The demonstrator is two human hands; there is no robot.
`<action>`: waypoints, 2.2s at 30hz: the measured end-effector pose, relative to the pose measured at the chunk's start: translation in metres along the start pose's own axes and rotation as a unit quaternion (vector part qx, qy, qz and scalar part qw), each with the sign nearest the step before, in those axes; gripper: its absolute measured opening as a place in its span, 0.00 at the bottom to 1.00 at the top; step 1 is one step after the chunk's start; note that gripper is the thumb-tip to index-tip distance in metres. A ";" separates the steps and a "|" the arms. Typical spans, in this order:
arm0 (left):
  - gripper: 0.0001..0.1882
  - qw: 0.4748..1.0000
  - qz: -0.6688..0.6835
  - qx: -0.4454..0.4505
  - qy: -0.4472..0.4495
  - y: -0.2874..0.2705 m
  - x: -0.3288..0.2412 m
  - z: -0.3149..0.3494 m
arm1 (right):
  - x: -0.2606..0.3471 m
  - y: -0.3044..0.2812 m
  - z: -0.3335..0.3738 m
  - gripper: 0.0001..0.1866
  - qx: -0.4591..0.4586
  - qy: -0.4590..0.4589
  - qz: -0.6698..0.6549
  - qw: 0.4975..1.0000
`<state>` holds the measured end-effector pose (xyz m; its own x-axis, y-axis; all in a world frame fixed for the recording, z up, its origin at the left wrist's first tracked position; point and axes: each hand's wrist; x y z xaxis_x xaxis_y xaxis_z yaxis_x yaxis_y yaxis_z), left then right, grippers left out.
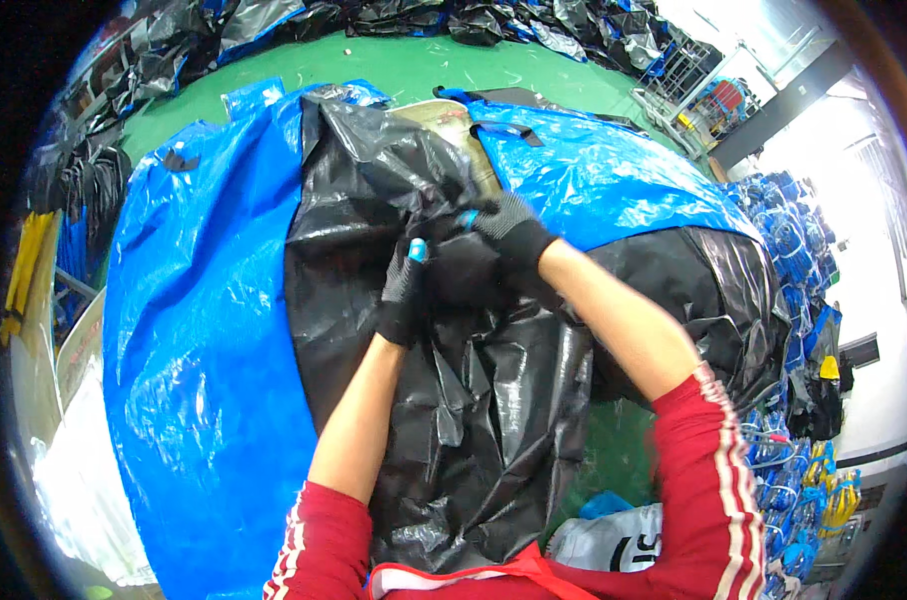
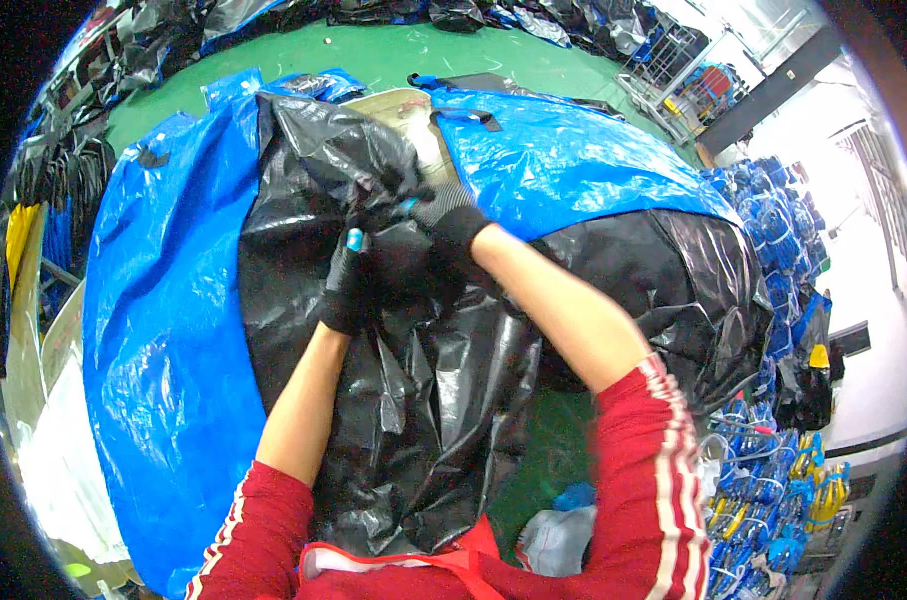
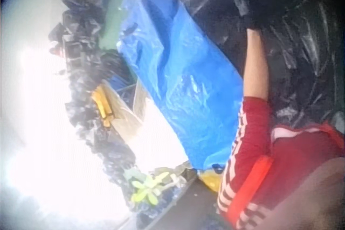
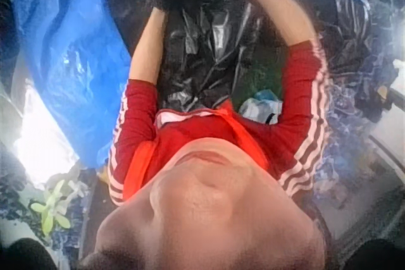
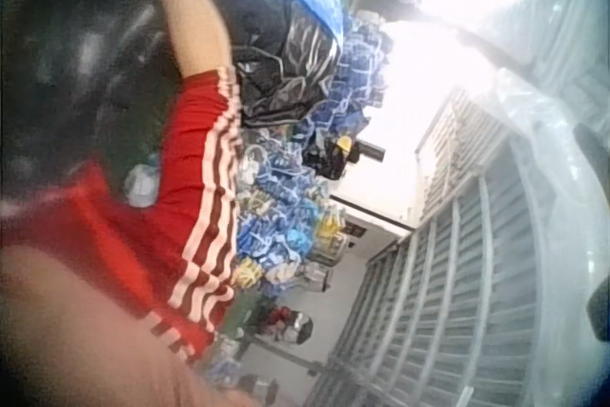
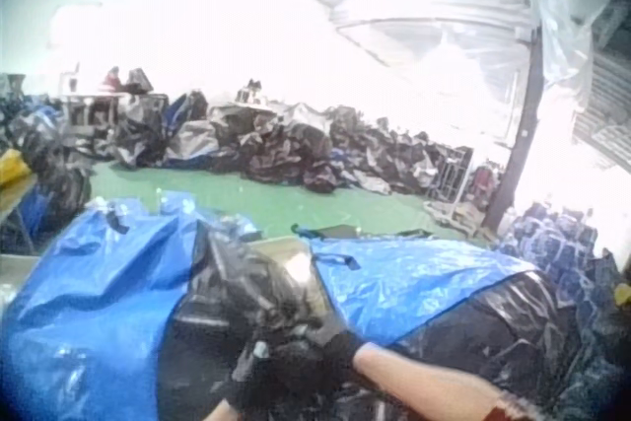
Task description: The person repeatedly picks a blue and black pouch, places it into a clear plastic bag, seals the bag, and sets it aside on the table. The cycle repeats with multiple pouches in a warehouse-like setting.
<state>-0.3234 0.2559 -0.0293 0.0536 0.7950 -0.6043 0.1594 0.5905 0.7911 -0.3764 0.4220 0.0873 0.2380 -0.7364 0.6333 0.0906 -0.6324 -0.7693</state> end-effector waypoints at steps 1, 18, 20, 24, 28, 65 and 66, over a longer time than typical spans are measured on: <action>0.29 0.992 -0.123 0.015 0.037 0.003 0.002 0.003 | 0.013 -0.025 -0.009 0.14 -0.094 -0.022 0.065 0.993; 0.43 0.483 -0.825 0.218 0.199 0.021 0.005 0.019 | 0.064 -0.108 0.123 0.15 -0.043 0.171 0.457 0.872; 0.43 0.495 -0.813 0.190 0.240 0.019 0.007 0.021 | 0.086 -0.075 0.151 0.18 -0.160 -0.104 0.342 0.920; 0.45 0.457 -0.850 0.144 0.219 0.021 0.016 0.027 | 0.069 -0.050 0.199 0.32 0.454 0.069 0.420 0.783; 0.47 0.485 -0.857 0.155 0.079 0.033 0.014 0.022 | 0.045 -0.060 0.171 0.29 0.478 0.078 0.497 0.720; 0.35 0.427 -0.899 0.063 0.071 -0.018 -0.141 0.265 | 0.091 0.029 0.193 0.12 0.009 -0.450 0.315 0.836; 0.35 0.424 -0.901 0.054 0.073 -0.023 -0.131 0.265 | 0.102 0.018 0.191 0.11 0.136 -0.423 0.341 0.828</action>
<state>-0.0730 0.1016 0.0061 -0.3127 -0.9287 -0.1995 -0.1440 0.2539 -0.9564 -0.1657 0.3815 0.1224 0.9057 -0.3951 -0.1540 -0.1573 0.0242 -0.9872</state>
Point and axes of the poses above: each hand's wrist, its own z-axis away from the middle knuckle, its own y-axis out of the palm, x = y × z, and after that the axes turned 6 degrees about y, right-handed
